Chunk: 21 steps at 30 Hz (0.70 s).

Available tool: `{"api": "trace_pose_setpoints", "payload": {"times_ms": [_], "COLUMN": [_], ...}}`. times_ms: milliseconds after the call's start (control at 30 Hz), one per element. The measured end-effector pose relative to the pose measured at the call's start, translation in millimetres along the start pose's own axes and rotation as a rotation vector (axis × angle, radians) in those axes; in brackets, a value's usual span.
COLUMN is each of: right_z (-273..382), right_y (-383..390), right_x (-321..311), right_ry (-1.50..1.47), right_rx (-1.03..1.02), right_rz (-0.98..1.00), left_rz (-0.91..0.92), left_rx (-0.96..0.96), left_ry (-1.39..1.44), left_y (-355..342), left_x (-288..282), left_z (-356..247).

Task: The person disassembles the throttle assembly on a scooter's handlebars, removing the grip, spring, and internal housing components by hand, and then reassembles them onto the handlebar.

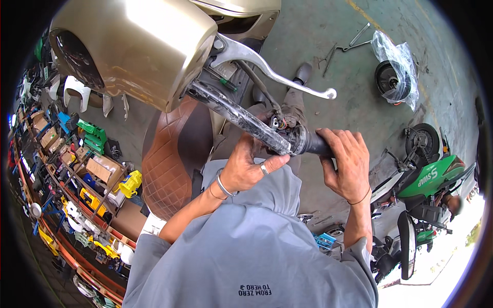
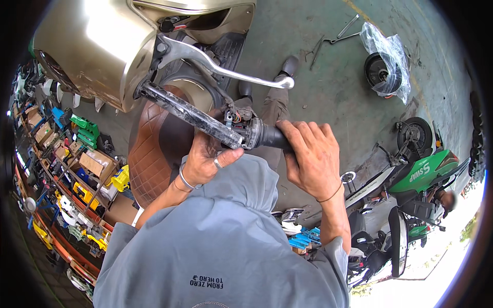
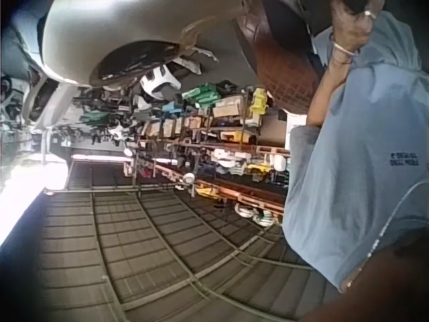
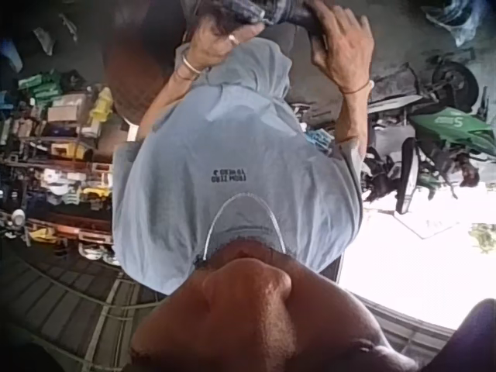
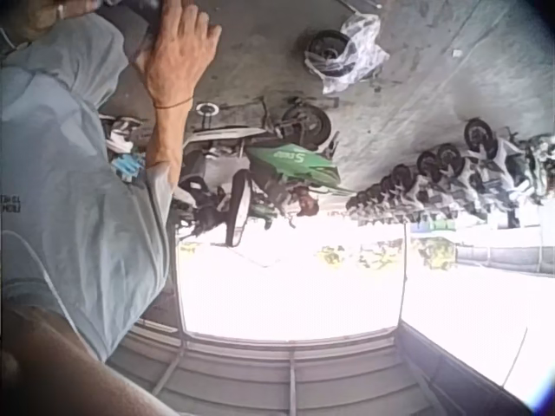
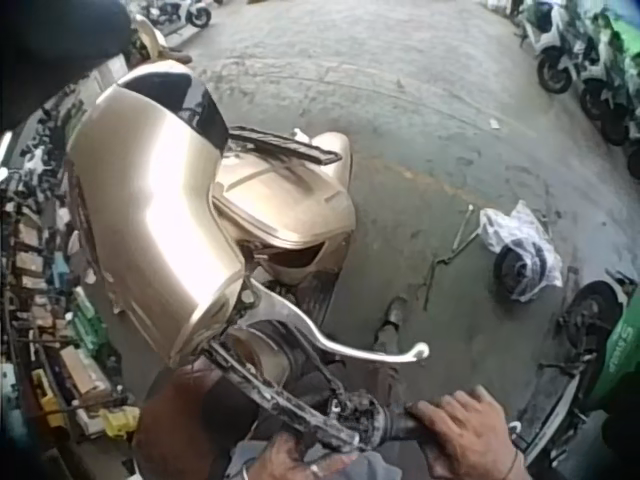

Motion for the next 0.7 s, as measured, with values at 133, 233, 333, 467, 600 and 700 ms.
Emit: {"api": "trace_pose_setpoints", "payload": {"times_ms": [133, 233, 333, 467, 600, 700], "right_z": [-20.5, -39.3, -42.3, -33.7, -32.3, -35.9], "right_y": [-17.5, -32.5, -50.7, -64.7, -58.5, -58.8], "right_x": [14.6, 60.4, 93.1, 125.7, 155.4, 160.2], "right_ry": [0.031, -0.378, -0.760, -0.991, -1.016, -1.042], "right_rx": [0.032, 0.110, 0.099, -0.087, -0.206, -0.237], "right_rz": [-0.007, -0.051, -0.102, -0.165, -0.347, -0.216], "left_rz": [-0.103, -0.269, -0.310, -0.326, -0.313, -0.327], "left_rx": [0.165, 0.219, 0.387, 0.487, 0.471, 0.514], "left_ry": [-0.480, -0.499, -0.812, -0.646, -0.949, -0.947], "left_y": [-20.3, -31.3, -37.3, -34.3, -27.0, -24.0], "left_x": [-4.5, 9.7, 12.7, 16.3, 22.1, 22.4], "left_z": [8.2, 7.1, 9.1, 9.9, -3.4, -2.6]}}
Point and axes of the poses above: each hand's wrist, its own y-axis away from the middle knuckle, its own x-axis out of the palm, z = x × y, the point moved 1 cm from there along -y, towards the middle knuckle, and after that the axes turned 4 degrees about -x, right-handed, at the moved point
